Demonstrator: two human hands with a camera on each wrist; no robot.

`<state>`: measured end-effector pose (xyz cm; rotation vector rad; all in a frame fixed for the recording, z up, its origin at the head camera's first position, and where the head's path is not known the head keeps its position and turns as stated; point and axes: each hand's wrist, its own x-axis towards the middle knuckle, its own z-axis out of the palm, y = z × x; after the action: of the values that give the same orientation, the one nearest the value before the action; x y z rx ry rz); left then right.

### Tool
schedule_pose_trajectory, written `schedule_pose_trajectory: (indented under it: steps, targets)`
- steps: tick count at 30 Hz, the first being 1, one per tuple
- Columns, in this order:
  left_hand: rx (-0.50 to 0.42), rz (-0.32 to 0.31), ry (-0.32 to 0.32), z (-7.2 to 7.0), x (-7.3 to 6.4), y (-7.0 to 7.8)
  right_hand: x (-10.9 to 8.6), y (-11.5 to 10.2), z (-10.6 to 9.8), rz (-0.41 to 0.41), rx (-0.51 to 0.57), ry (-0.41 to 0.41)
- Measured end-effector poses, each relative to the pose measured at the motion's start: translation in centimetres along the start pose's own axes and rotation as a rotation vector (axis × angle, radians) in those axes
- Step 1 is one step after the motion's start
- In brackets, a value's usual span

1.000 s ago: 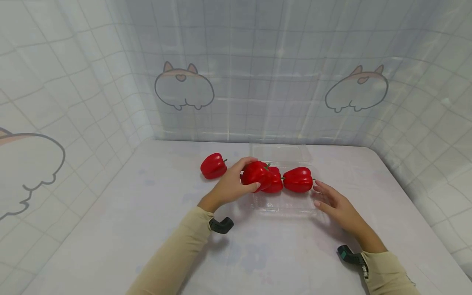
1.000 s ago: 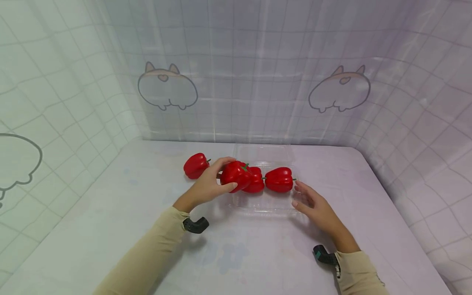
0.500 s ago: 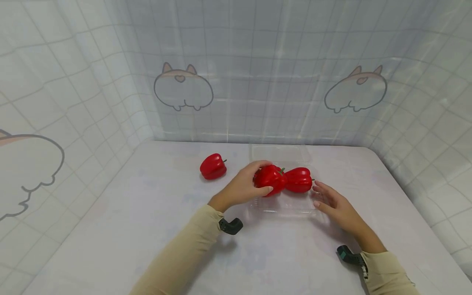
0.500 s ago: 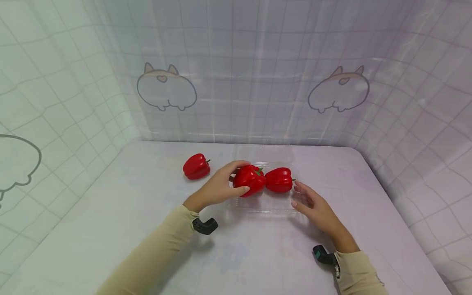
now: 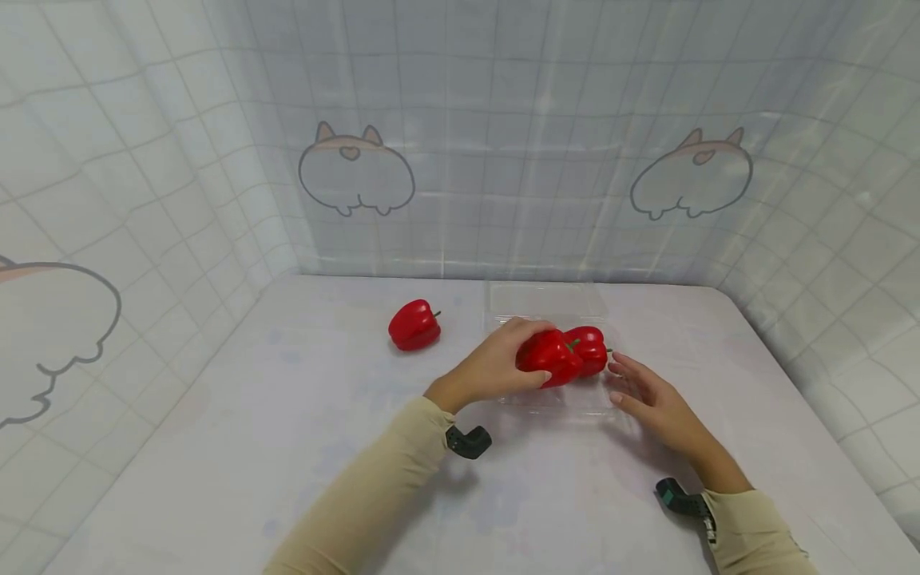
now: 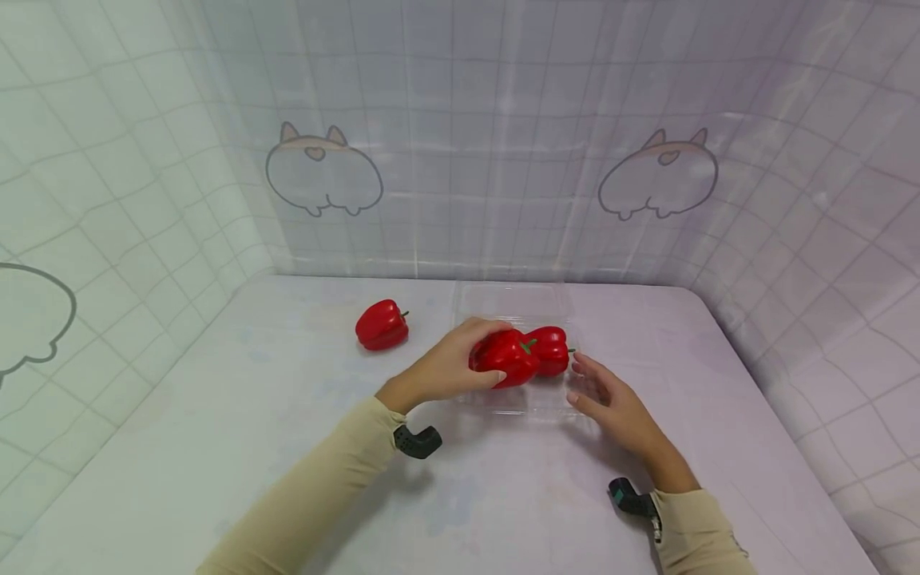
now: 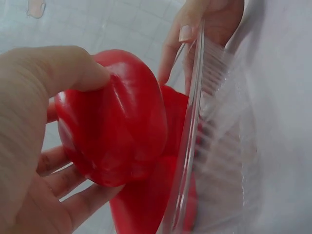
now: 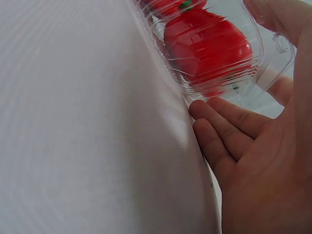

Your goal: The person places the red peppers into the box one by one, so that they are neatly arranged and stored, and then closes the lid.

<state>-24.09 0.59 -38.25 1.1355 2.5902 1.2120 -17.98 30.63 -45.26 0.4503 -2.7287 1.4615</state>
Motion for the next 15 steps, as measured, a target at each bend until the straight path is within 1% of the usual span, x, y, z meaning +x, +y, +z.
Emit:
schedule_pose_trajectory:
  steps: [8, 15]
  targets:
    - [0.088, -0.019, -0.043, 1.0, 0.4, 1.0, 0.0, 0.0, 0.1, -0.002, -0.008, 0.009]
    - [0.162, -0.028, -0.055, 1.6, 0.5, 1.4, 0.0, -0.1, 0.4, 0.006, -0.015, 0.011]
